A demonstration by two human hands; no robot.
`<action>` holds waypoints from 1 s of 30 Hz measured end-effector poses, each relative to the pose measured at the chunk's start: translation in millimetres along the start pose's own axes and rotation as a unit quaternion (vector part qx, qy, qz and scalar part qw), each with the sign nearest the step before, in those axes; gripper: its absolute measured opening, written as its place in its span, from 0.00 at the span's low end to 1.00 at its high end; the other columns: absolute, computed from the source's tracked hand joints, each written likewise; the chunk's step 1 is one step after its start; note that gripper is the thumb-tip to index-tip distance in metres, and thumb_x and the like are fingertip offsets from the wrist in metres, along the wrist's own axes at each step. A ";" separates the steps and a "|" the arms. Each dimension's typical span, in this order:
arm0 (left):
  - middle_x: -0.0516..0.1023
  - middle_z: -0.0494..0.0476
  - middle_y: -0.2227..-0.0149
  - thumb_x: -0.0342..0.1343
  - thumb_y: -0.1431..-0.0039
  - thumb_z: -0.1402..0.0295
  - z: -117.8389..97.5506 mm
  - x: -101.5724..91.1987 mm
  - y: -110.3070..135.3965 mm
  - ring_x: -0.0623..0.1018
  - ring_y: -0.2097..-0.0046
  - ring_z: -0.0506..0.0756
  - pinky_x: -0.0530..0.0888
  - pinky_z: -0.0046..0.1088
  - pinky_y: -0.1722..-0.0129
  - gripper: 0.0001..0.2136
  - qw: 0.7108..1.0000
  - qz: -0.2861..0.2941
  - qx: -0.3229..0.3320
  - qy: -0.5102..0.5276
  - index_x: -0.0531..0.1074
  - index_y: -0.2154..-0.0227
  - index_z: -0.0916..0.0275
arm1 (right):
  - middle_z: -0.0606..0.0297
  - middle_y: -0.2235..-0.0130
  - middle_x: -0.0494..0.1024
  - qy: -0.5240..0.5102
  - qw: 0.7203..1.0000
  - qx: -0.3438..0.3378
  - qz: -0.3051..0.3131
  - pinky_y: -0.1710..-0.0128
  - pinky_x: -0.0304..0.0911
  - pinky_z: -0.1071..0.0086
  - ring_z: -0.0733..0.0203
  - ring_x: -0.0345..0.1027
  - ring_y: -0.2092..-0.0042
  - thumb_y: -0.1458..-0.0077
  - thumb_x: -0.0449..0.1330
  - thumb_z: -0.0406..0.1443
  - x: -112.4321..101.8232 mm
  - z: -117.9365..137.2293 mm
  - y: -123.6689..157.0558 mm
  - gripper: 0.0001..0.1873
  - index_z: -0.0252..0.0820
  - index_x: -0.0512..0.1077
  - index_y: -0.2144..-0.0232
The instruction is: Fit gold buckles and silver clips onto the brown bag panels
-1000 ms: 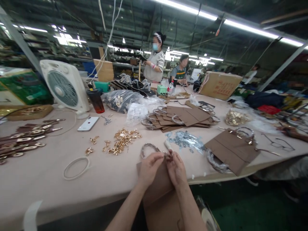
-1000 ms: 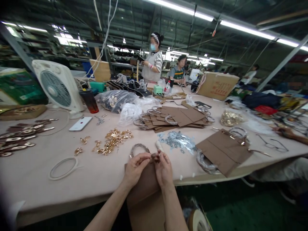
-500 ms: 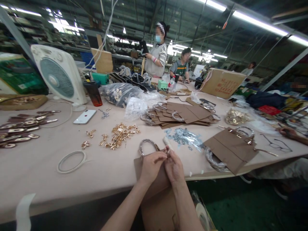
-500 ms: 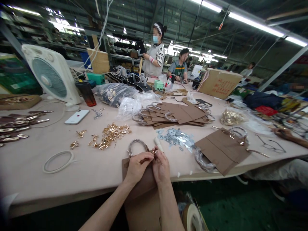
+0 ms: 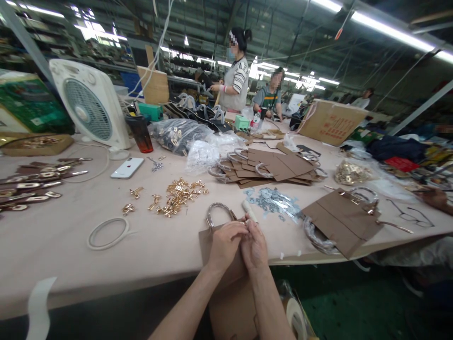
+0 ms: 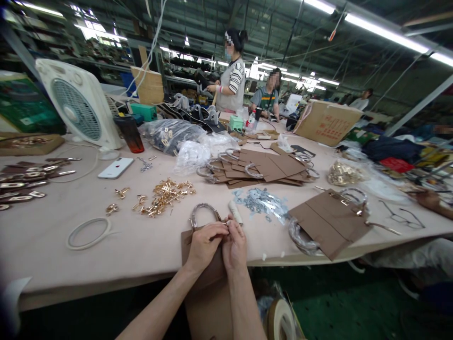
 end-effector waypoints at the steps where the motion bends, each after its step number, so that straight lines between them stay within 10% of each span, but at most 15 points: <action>1: 0.86 0.54 0.59 0.59 0.40 0.82 -0.7 -0.2 0.0 0.84 0.53 0.56 0.80 0.37 0.46 0.14 1.000 0.001 0.000 -0.005 0.83 0.63 0.56 | 0.62 0.56 0.83 0.003 1.000 -0.005 -0.003 0.49 0.73 0.66 0.60 0.76 0.55 0.49 0.74 0.39 0.1 0.7 0.5 0.12 0.44 0.82 0.61; 15: 0.86 0.55 0.56 0.55 0.32 0.76 -10.6 -2.2 5.3 0.83 0.50 0.57 0.79 0.41 0.44 0.12 0.997 0.004 0.059 -0.054 0.83 0.60 0.55 | 0.63 0.59 0.83 0.043 0.998 -0.023 -0.028 0.57 0.73 0.71 0.63 0.76 0.60 0.52 0.76 0.40 3.5 1.9 5.4 0.13 0.41 0.80 0.66; 25: 0.86 0.56 0.57 0.53 0.30 0.73 -20.2 5.1 7.6 0.83 0.49 0.57 0.79 0.41 0.42 0.12 0.993 0.051 0.090 -0.064 0.82 0.62 0.56 | 0.66 0.58 0.82 0.040 0.991 0.094 0.085 0.62 0.73 0.76 0.66 0.76 0.60 0.46 0.71 0.36 15.9 9.5 9.6 0.13 0.46 0.79 0.57; 30: 0.86 0.57 0.57 0.54 0.31 0.74 -15.1 4.0 6.4 0.83 0.50 0.57 0.79 0.41 0.42 0.12 0.996 0.045 0.072 -0.027 0.83 0.62 0.57 | 0.65 0.58 0.81 0.052 0.995 0.038 0.073 0.57 0.73 0.71 0.63 0.75 0.59 0.43 0.70 0.43 10.4 17.7 13.0 0.12 0.47 0.80 0.58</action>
Point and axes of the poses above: each hand's wrist, its own y-axis away from the middle knuckle, its own x-axis out of the palm, z = x × y, the point moved 8 cm from there along -y, towards the middle knuckle
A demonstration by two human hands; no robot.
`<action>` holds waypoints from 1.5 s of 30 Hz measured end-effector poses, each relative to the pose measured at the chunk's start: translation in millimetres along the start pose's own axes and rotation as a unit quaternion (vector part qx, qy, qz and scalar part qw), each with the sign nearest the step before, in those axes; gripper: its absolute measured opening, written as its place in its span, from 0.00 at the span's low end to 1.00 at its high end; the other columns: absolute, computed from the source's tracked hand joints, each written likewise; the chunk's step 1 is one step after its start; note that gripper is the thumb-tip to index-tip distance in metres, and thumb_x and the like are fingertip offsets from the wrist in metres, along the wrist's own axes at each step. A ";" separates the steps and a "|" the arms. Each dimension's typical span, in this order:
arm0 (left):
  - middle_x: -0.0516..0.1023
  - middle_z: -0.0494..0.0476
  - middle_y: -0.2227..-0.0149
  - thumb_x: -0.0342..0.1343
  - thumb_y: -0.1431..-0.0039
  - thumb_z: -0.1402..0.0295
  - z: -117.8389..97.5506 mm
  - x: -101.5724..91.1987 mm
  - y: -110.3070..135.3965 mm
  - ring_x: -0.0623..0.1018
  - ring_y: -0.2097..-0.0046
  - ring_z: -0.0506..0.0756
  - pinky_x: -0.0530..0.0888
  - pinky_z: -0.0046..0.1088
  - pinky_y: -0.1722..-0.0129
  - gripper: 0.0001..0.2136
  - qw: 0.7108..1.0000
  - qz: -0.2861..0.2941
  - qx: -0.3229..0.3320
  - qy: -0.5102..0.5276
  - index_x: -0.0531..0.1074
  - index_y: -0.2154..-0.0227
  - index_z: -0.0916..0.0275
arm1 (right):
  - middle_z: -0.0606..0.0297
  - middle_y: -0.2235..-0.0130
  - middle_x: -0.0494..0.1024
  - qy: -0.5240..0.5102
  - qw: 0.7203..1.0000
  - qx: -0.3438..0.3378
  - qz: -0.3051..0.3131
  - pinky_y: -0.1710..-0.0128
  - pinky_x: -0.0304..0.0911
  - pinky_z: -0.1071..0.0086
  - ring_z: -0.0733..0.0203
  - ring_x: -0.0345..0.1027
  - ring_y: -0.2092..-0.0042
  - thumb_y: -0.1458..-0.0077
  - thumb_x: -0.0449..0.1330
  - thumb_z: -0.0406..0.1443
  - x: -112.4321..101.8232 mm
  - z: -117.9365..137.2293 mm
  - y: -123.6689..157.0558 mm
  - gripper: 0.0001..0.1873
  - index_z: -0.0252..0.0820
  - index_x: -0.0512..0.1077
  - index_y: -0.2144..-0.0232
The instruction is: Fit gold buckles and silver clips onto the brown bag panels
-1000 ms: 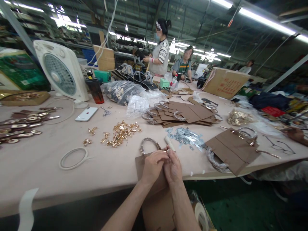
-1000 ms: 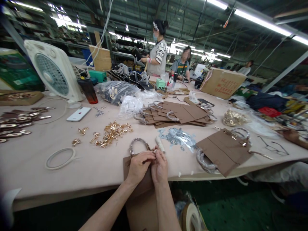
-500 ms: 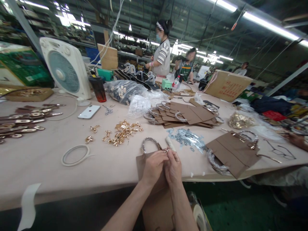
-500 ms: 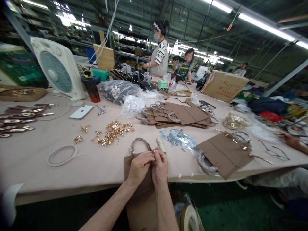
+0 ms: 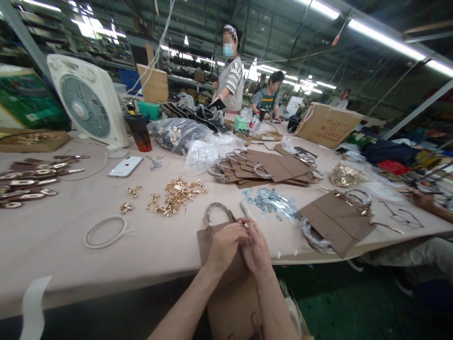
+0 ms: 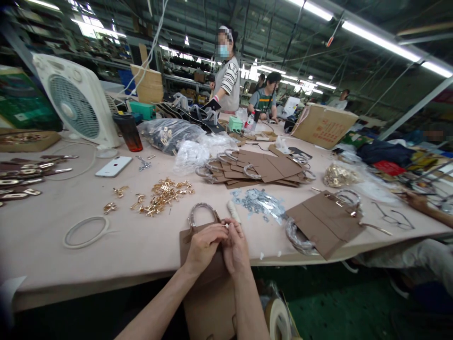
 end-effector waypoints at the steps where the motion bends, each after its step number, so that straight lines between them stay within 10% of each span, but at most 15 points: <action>1: 0.86 0.57 0.57 0.54 0.31 0.74 0.5 0.9 -0.3 0.83 0.50 0.57 0.79 0.41 0.43 0.12 1.000 0.006 -0.004 0.010 0.83 0.62 0.57 | 0.64 0.58 0.82 0.031 0.999 -0.027 -0.015 0.55 0.72 0.69 0.62 0.75 0.58 0.42 0.69 0.44 -4.4 6.2 1.1 0.13 0.47 0.80 0.57; 7: 0.86 0.55 0.59 0.58 0.35 0.75 7.2 3.1 -2.2 0.84 0.56 0.55 0.79 0.32 0.51 0.09 0.993 0.022 -0.073 0.085 0.83 0.65 0.58 | 0.60 0.52 0.82 0.330 0.932 -0.131 0.073 0.41 0.64 0.60 0.52 0.73 0.47 0.42 0.70 0.42 0.4 53.1 3.2 0.10 0.46 0.85 0.60; 13: 0.82 0.55 0.63 0.68 0.45 0.72 29.7 2.1 -0.3 0.81 0.60 0.55 0.77 0.30 0.55 0.04 0.963 0.002 -0.191 0.191 0.78 0.69 0.62 | 0.61 0.57 0.83 0.370 0.913 -0.084 0.147 0.46 0.66 0.61 0.52 0.74 0.52 0.43 0.70 0.42 9.5 57.0 -1.5 0.10 0.47 0.85 0.60; 33: 0.75 0.54 0.58 0.61 0.41 0.77 14.8 -8.2 2.1 0.78 0.58 0.54 0.77 0.27 0.60 0.07 0.987 -0.066 -0.144 0.025 0.73 0.65 0.59 | 0.63 0.63 0.83 0.384 0.912 -0.143 0.017 0.52 0.66 0.66 0.55 0.73 0.57 0.40 0.67 0.46 8.1 44.2 2.0 0.12 0.45 0.83 0.67; 39: 0.76 0.59 0.48 0.67 0.45 0.77 8.9 -1.4 -1.4 0.77 0.45 0.59 0.77 0.37 0.44 0.18 0.994 -0.016 -0.107 0.031 0.77 0.52 0.56 | 0.64 0.68 0.82 0.130 0.986 -0.046 -0.089 0.65 0.70 0.69 0.60 0.73 0.66 0.41 0.67 0.49 -23.7 12.9 -5.6 0.16 0.42 0.81 0.67; 45: 0.79 0.57 0.47 0.63 0.38 0.75 9.5 -0.4 -2.5 0.78 0.44 0.59 0.74 0.41 0.39 0.17 0.996 -0.011 -0.092 0.012 0.79 0.48 0.54 | 0.63 0.58 0.85 -0.086 0.992 0.055 -0.073 0.63 0.74 0.78 0.64 0.77 0.57 0.41 0.68 0.39 -11.2 -12.8 1.1 0.08 0.41 0.82 0.62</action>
Point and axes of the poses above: each hand's wrist, its own y-axis away from the middle knuckle, its own x-axis out of the palm, z = x × y, the point moved 8 cm from there along -y, towards the middle knuckle
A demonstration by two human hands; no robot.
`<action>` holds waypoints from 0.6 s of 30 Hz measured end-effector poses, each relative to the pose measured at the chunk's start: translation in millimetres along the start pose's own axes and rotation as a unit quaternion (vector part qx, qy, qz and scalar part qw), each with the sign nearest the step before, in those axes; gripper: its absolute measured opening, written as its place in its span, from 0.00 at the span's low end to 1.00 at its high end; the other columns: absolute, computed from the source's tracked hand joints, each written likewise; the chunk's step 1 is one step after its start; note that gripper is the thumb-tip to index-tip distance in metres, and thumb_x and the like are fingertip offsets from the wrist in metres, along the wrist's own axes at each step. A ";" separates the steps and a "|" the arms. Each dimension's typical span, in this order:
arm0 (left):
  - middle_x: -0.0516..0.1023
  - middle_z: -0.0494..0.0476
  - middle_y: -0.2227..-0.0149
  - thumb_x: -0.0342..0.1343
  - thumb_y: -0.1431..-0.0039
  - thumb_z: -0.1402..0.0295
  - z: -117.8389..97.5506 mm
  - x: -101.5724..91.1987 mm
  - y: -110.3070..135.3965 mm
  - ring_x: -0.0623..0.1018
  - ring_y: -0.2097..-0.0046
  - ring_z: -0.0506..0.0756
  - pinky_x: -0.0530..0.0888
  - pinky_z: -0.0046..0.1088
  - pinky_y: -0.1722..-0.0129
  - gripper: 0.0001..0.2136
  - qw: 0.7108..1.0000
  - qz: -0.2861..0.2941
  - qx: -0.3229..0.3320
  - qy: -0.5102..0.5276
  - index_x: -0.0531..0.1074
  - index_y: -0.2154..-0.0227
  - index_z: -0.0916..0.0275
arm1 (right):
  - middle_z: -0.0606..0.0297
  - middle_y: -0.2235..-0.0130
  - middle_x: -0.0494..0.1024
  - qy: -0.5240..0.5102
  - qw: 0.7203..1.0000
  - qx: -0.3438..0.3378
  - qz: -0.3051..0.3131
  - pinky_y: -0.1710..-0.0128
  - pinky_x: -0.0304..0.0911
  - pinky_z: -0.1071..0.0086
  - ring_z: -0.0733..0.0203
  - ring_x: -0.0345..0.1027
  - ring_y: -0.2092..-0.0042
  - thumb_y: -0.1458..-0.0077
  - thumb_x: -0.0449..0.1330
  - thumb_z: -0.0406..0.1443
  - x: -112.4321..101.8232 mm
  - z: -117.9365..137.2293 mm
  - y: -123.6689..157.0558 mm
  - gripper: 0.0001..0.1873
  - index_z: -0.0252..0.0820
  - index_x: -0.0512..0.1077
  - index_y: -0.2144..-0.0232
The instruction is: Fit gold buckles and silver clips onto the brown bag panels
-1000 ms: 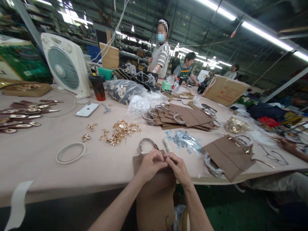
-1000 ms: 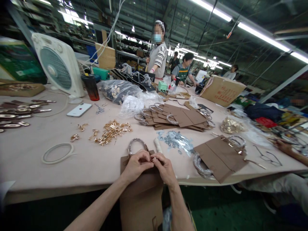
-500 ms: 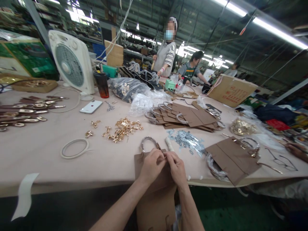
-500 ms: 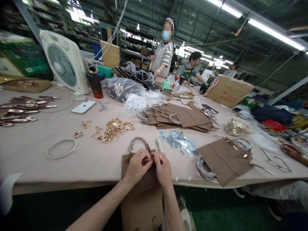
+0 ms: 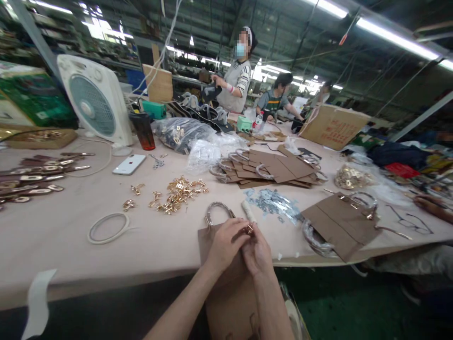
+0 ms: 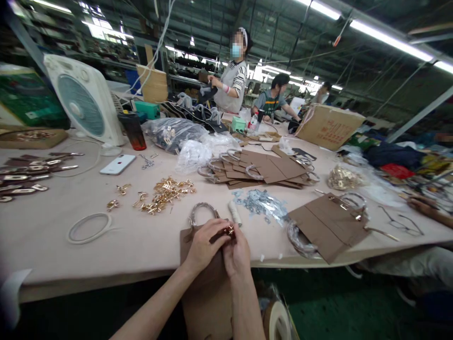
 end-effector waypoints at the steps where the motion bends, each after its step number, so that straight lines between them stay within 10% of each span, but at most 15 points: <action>1: 0.80 0.57 0.48 0.63 0.37 0.74 -0.4 -0.6 -0.4 0.78 0.45 0.58 0.75 0.40 0.40 0.15 1.000 -0.004 -0.001 0.003 0.80 0.49 0.55 | 0.63 0.57 0.85 -0.011 1.000 0.007 0.005 0.62 0.74 0.78 0.64 0.78 0.56 0.41 0.69 0.39 2.3 -1.7 2.6 0.08 0.41 0.82 0.61; 18: 0.86 0.54 0.59 0.64 0.36 0.67 1.1 -5.8 2.0 0.83 0.58 0.55 0.79 0.29 0.55 0.06 0.999 -0.023 -0.022 0.036 0.82 0.57 0.58 | 0.57 0.47 0.83 0.308 0.939 -0.148 0.041 0.43 0.71 0.58 0.51 0.76 0.46 0.44 0.71 0.47 -15.3 29.4 17.0 0.22 0.45 0.81 0.50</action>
Point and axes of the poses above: each hand's wrist, its own y-axis away from the middle knuckle, its own x-axis out of the palm, z = x × y, the point moved 8 cm from there along -y, towards the middle knuckle
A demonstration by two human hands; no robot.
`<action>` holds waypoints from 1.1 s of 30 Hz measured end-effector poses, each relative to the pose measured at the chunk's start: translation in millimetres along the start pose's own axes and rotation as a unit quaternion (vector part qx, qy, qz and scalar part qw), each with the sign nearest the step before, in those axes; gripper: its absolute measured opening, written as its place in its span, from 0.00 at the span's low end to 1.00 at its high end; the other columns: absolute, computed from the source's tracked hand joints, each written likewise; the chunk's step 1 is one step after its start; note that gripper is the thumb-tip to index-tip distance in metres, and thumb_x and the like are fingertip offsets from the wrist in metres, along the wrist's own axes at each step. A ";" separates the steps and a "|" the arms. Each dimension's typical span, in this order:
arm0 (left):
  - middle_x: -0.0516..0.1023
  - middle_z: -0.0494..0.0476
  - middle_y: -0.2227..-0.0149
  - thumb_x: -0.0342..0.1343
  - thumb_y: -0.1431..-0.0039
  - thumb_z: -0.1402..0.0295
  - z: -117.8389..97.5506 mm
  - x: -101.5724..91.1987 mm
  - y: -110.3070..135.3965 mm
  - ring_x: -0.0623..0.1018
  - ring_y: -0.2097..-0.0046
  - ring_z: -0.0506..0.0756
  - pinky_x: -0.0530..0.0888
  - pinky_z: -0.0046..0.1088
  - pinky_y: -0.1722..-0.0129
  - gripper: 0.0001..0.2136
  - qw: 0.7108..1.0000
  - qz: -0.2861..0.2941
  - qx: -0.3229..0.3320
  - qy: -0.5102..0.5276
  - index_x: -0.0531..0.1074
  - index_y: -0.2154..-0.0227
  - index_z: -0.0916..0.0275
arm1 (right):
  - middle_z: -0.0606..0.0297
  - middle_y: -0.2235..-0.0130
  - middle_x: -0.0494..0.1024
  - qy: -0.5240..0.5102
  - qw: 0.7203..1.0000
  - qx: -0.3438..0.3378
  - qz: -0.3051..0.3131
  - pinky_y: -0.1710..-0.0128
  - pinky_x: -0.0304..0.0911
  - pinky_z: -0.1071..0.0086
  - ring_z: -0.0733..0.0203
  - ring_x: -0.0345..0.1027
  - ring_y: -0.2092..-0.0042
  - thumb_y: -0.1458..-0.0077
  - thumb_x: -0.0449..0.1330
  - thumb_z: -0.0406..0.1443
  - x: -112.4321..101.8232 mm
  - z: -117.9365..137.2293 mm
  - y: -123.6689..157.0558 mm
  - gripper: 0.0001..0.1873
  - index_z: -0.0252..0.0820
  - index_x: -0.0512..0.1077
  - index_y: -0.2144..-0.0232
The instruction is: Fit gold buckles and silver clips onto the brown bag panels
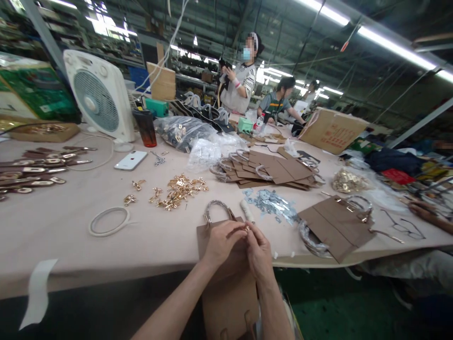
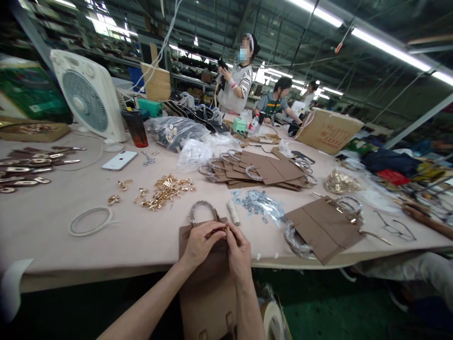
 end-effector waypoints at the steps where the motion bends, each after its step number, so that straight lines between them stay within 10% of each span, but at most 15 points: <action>1: 0.86 0.54 0.59 0.66 0.37 0.67 2.4 0.5 0.9 0.84 0.59 0.55 0.79 0.28 0.56 0.08 1.000 -0.002 -0.008 0.014 0.81 0.56 0.58 | 0.58 0.49 0.84 0.002 1.000 -0.004 0.003 0.43 0.71 0.58 0.51 0.77 0.47 0.44 0.71 0.47 -1.0 -0.3 -1.2 0.21 0.45 0.82 0.51; 23: 0.83 0.59 0.56 0.58 0.31 0.69 -15.8 3.9 -0.5 0.81 0.52 0.57 0.78 0.35 0.49 0.05 0.997 0.019 0.075 0.021 0.80 0.58 0.59 | 0.59 0.51 0.83 -0.032 0.998 -0.057 0.012 0.45 0.71 0.59 0.52 0.76 0.49 0.43 0.69 0.49 2.0 -2.3 -2.7 0.20 0.47 0.80 0.52; 33: 0.83 0.57 0.61 0.61 0.32 0.66 -11.8 -0.2 -0.3 0.81 0.58 0.55 0.78 0.31 0.55 0.05 0.999 0.009 0.045 -0.001 0.80 0.62 0.60 | 0.60 0.54 0.81 0.092 0.988 -0.113 0.043 0.48 0.70 0.63 0.53 0.74 0.51 0.39 0.66 0.44 5.9 36.8 3.6 0.13 0.46 0.80 0.55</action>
Point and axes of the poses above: each hand's wrist, its own y-axis away from the middle knuckle, its own x-axis out of the palm, z = x × y, the point moved 8 cm from there along -y, towards the middle knuckle
